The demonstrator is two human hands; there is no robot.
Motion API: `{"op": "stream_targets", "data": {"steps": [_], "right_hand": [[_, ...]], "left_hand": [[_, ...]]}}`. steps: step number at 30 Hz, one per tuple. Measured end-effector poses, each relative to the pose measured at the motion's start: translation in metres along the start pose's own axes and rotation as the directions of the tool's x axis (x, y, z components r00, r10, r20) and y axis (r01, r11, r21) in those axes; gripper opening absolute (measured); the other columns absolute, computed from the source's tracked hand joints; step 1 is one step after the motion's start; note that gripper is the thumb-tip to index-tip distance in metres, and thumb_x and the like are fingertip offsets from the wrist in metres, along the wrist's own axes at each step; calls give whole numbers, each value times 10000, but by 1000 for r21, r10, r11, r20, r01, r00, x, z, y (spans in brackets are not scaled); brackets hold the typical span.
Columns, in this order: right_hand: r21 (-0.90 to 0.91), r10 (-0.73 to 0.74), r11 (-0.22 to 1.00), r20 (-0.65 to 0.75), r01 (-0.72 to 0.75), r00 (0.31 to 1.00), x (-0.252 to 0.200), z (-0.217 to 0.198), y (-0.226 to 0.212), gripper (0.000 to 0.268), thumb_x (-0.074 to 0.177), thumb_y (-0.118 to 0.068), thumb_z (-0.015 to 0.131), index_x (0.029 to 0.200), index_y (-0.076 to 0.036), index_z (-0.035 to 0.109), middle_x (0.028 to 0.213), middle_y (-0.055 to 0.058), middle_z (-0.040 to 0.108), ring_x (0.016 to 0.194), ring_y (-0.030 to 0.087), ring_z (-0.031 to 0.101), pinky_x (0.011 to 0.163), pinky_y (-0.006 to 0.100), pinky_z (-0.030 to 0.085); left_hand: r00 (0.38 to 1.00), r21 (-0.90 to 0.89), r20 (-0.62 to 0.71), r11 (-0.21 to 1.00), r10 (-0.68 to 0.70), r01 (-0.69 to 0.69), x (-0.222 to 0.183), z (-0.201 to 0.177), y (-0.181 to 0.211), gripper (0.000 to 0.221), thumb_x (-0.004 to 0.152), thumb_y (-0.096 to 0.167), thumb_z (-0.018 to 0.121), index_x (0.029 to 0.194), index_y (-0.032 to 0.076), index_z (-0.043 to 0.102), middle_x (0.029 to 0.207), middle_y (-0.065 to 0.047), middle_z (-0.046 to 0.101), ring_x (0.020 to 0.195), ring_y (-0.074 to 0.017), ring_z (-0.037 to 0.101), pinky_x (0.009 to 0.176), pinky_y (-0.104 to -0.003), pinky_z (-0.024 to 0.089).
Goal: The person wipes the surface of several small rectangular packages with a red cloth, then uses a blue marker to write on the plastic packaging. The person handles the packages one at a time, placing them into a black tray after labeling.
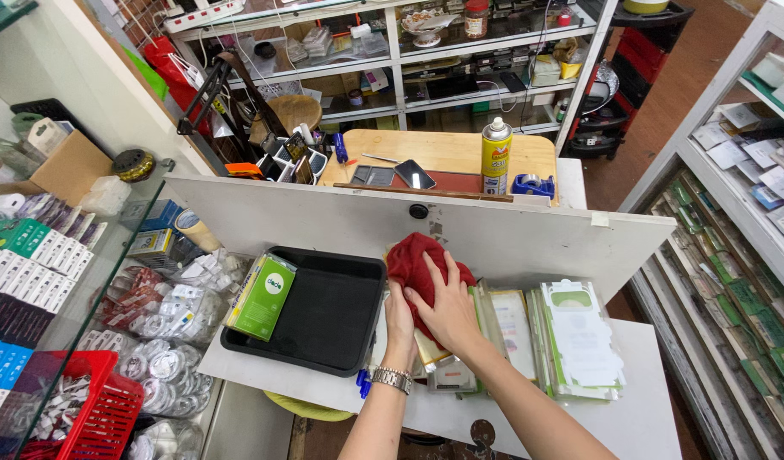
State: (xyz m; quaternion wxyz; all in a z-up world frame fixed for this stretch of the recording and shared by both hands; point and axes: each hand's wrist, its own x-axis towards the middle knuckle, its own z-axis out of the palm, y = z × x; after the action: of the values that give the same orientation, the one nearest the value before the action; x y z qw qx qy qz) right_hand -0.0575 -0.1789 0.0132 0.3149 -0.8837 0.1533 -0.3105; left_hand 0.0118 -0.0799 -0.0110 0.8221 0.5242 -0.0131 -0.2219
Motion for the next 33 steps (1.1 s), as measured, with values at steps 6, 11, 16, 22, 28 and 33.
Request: {"op": "stream_targets", "data": {"steps": [6,11,16,22,28,33], "right_hand": [[511,480,652,295,-561,826,11,-10,12,570,912,-357,685,1364,-27,578,1180,140,727,1036,243,686,894,378,554],[481,341,595,575,-645,743,-1,-20,25,562,872,-329,742,1337,-48,600,1159,68,733,1006,134,668,889,322,547],[437,401,553,607,-709,686,-12,-36,34,572,865,-332,739,1310,3,611,1140,149,745,992,227,709,841,378,585],[470,528,328,629,-820,571,-52,24,38,750,783,-220,783,1425,-75,424,1299,176,646,1058,249,673,813,396,587],[482,635,545,296,-686,713,-82,97,57,818,769,-187,810,1432,-53,351,1299,181,623,1140,267,658,946,376,552],[257,493,804,218,-537,842,-48,76,76,566,820,-288,789,1270,-24,571,1153,196,730,1076,298,704,932,387,529]], "left_hand": [[998,121,7,990,-70,69,-6,-12,-10,436,908,229,727,1251,-33,666,1192,-130,739,995,-189,706,822,-343,566],[979,-26,-203,999,-23,18,9,-30,2,411,910,200,745,1235,-39,671,1176,-106,734,975,-171,707,810,-339,573],[980,10,-196,1000,28,-27,30,-61,27,425,902,188,723,1251,-30,617,1134,-119,735,934,-204,732,793,-364,598],[996,736,-29,677,80,-33,22,-63,3,532,866,246,781,1283,-10,573,1169,-182,713,1061,-294,697,889,-408,561],[956,953,189,195,223,-233,25,-94,-41,604,885,283,708,1387,-7,539,1297,-229,607,1211,-395,557,1015,-471,457],[991,931,132,340,35,-136,34,-96,-53,455,976,297,605,1341,25,611,1263,-213,659,1151,-350,639,998,-430,488]]}}
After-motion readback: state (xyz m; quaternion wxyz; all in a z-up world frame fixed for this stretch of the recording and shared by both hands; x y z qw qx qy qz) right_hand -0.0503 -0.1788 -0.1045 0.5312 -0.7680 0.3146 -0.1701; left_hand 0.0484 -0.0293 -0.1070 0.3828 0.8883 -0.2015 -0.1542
